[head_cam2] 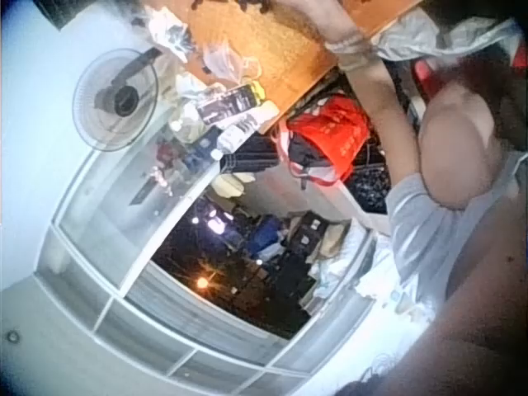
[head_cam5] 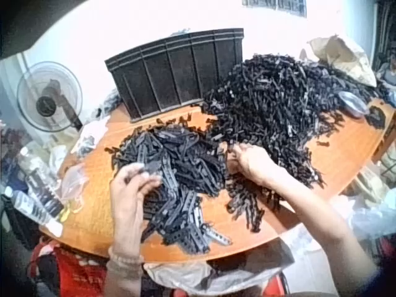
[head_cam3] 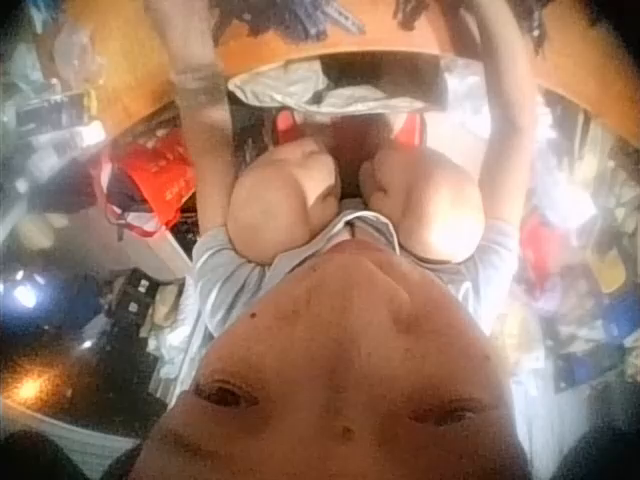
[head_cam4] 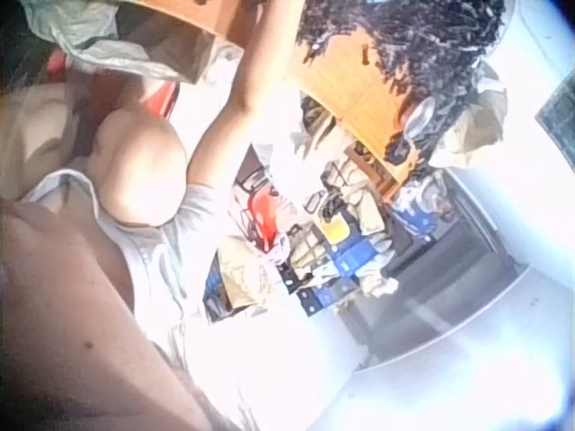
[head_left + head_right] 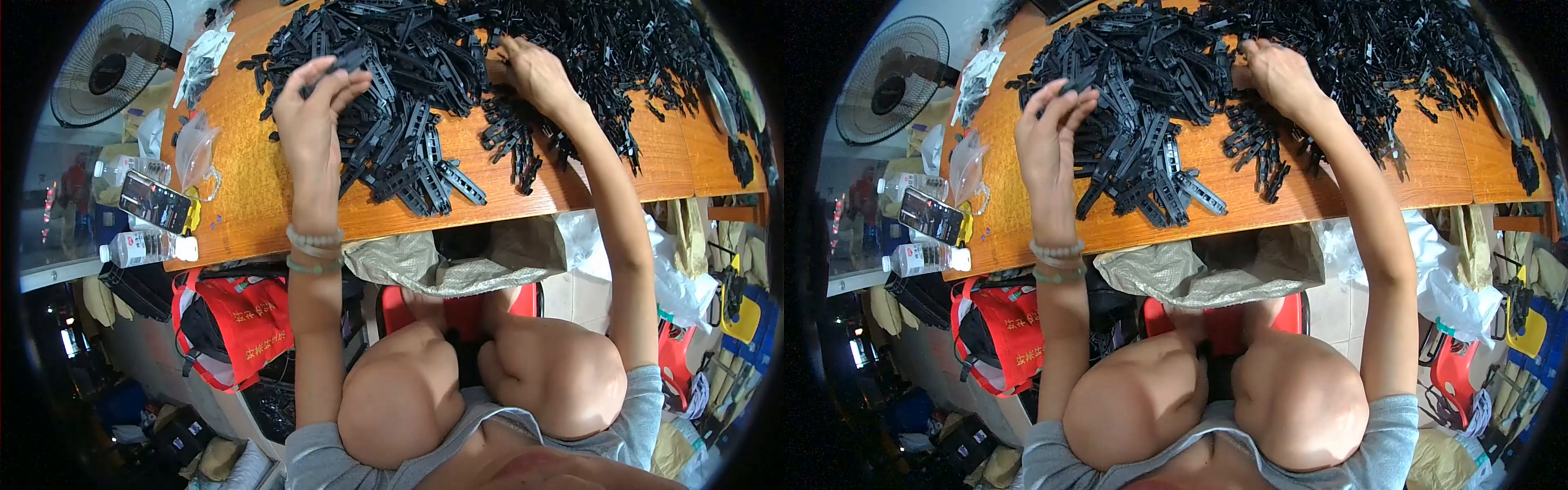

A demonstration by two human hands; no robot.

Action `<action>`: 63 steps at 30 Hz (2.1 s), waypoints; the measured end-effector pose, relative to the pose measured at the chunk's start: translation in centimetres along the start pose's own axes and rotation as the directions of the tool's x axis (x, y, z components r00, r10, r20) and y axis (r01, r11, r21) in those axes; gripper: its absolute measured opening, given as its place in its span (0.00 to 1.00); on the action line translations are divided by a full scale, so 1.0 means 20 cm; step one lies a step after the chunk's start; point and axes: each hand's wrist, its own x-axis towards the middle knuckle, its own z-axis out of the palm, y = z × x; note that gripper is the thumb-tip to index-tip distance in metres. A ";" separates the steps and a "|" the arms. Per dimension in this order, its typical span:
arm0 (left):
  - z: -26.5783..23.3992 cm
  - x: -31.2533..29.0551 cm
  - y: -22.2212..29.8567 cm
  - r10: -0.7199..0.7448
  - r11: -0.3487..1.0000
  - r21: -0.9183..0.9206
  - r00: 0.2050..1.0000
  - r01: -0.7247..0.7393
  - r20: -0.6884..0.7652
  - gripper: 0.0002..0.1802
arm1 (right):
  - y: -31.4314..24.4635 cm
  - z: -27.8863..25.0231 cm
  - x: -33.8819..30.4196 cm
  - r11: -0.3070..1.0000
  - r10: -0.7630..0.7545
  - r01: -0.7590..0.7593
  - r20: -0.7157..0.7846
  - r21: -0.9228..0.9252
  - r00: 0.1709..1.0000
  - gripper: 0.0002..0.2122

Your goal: The person assembles small black plastic components by hand, then places the assembled components into a storage bag.

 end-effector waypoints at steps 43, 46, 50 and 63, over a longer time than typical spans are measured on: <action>0.10 -0.56 -0.04 0.123 0.766 0.444 0.784 -0.464 0.609 0.15 | -0.63 -0.38 -0.52 0.486 0.189 -0.016 -0.087 0.874 0.978 0.09; 0.09 -0.58 -0.06 0.055 0.798 0.465 0.815 -0.383 0.577 0.15 | -0.62 -0.37 -0.53 0.427 0.169 -0.064 -0.010 0.902 0.986 0.09; 0.07 -0.57 -0.04 -0.047 0.815 0.450 0.732 -0.365 0.680 0.12 | -0.56 -0.43 -0.61 0.337 0.015 -0.308 0.322 0.890 0.947 0.09; 0.19 -0.52 -0.12 -0.079 0.184 0.613 0.610 -0.768 0.788 0.11 | -0.38 -0.32 -0.67 0.922 0.189 -0.197 0.054 0.335 0.980 0.10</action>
